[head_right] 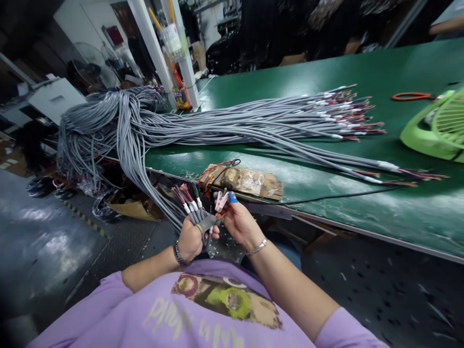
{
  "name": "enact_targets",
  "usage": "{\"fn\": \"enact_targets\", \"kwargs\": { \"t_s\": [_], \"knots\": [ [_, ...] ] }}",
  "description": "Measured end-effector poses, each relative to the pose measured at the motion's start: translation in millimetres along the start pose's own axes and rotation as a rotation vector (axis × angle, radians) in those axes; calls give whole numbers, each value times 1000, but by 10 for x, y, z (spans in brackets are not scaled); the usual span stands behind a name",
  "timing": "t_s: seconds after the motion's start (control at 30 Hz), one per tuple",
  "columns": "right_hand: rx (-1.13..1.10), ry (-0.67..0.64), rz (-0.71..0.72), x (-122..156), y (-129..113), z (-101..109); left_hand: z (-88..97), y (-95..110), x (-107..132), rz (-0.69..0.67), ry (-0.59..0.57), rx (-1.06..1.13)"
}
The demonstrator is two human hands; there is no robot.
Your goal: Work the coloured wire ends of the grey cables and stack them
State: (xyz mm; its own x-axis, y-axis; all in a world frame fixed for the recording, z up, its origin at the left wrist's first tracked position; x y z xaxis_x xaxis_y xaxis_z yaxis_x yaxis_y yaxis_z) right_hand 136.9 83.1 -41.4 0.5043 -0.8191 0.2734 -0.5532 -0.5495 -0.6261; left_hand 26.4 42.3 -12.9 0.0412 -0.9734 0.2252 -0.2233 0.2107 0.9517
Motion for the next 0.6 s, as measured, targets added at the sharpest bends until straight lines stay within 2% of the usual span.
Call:
{"fn": "enact_targets", "kwargs": {
  "t_s": [0.13, 0.23, 0.37, 0.47, 0.6],
  "knots": [
    [-25, 61, 14, 66, 22, 87, 58, -15, 59, -1, -11, 3],
    [143, 53, -53, 170, 34, 95, 126, -56, 109, 25, -54, -25],
    [445, -61, -84, 309, 17, -41, 197, -84, 152, 55, -125, -96],
    [531, -131, -129, 342, 15, -111, 204, -71, 171, 71, -175, -119],
    [647, -36, -94, 323, 4, -23, 197, -40, 183, 90, -196, -131]
  ]
}}
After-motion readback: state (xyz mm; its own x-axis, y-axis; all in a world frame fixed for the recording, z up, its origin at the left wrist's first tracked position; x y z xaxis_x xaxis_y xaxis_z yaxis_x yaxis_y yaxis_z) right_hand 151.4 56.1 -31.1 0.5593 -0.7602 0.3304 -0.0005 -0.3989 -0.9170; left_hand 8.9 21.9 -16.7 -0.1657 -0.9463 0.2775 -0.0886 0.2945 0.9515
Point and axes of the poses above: each hand's wrist, its own x-axis away from the middle knuckle, its own z-axis out of the back of the hand, y = z × x, the point moved 2 cm from there along -x, towards the middle knuckle, and after that the axes turned 8 degrees about -z, right-handed, at the moved point
